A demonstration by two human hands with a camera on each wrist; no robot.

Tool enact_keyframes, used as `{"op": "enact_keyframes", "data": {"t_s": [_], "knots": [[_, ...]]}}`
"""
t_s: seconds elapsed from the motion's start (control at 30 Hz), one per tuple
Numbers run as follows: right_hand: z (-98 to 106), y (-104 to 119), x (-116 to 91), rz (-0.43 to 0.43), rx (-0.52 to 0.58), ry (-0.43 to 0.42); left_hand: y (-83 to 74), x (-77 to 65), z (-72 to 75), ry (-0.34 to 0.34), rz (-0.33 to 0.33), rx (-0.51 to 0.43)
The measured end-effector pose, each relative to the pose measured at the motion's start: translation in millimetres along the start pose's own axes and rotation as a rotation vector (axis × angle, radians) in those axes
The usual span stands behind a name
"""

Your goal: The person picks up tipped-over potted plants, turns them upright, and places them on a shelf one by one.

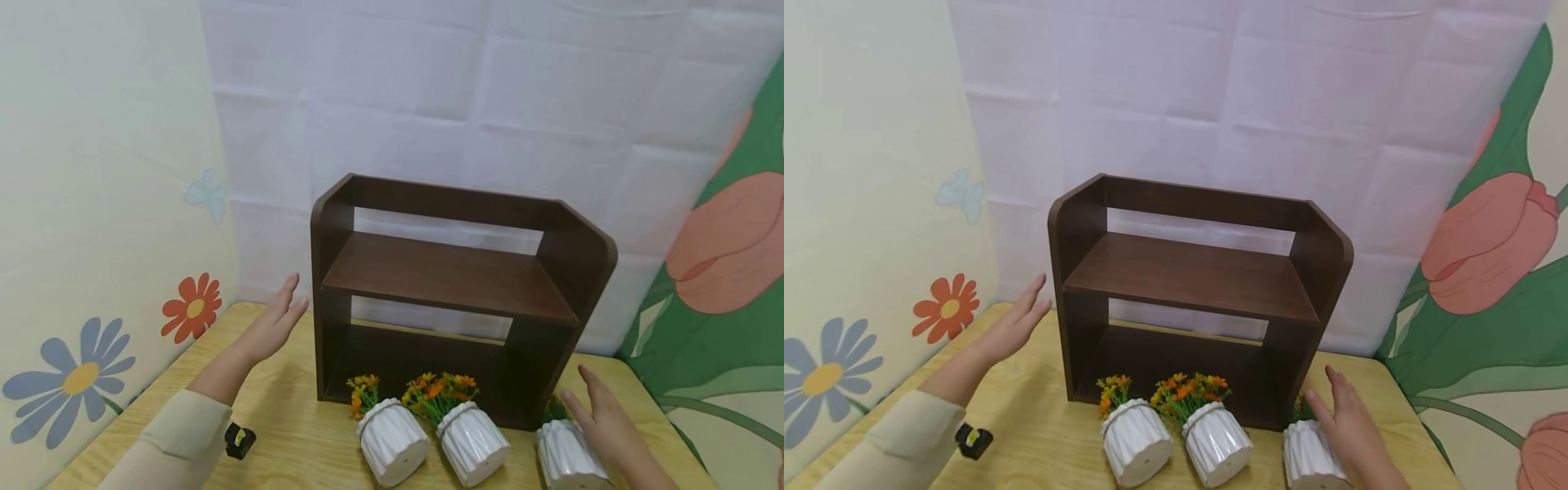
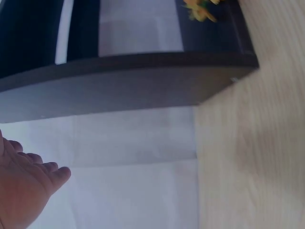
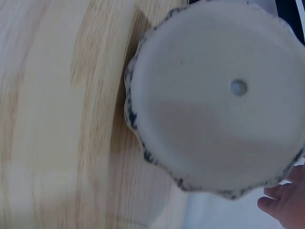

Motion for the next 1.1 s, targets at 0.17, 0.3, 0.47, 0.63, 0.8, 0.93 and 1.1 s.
{"op": "enact_keyframes", "data": {"t_s": [0.17, 0.3, 0.47, 0.63, 0.8, 0.93, 1.1], "knots": [[-1, 5, -2, -0.013, 0.042, 0.009, -12.0, 2.3, -1.9, -0.001, 0.007, -0.121], [-2, 7, -5, -0.025, 0.058, 0.027, -23.2, 4.5, -3.1, -0.002, -0.009, -0.212], [-2, 10, -8, -0.052, 0.079, 0.067, -36.2, 12.0, -3.0, -0.004, -0.023, -0.314], [-2, 14, -12, -0.051, 0.111, 0.085, -51.9, 24.3, -0.8, -0.011, -0.030, -0.405], [-4, 18, -13, -0.051, 0.115, 0.103, -67.6, 37.1, 4.6, -0.022, -0.040, -0.451], [-7, 20, -14, -0.068, 0.130, 0.132, -79.0, 42.7, 9.2, -0.011, -0.027, -0.465], [-10, 21, -16, -0.077, 0.162, 0.171, -90.7, 47.6, 13.9, -0.015, -0.014, -0.476]]}}
Point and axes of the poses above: each hand's wrist, its own x-axis towards the middle knuckle, its own z-axis out of the back of the hand, y = z × x, the point moved 1 cm from there along x, towards the middle knuckle, and after that the axes turned 10 degrees about -x, right-handed, at the moved point
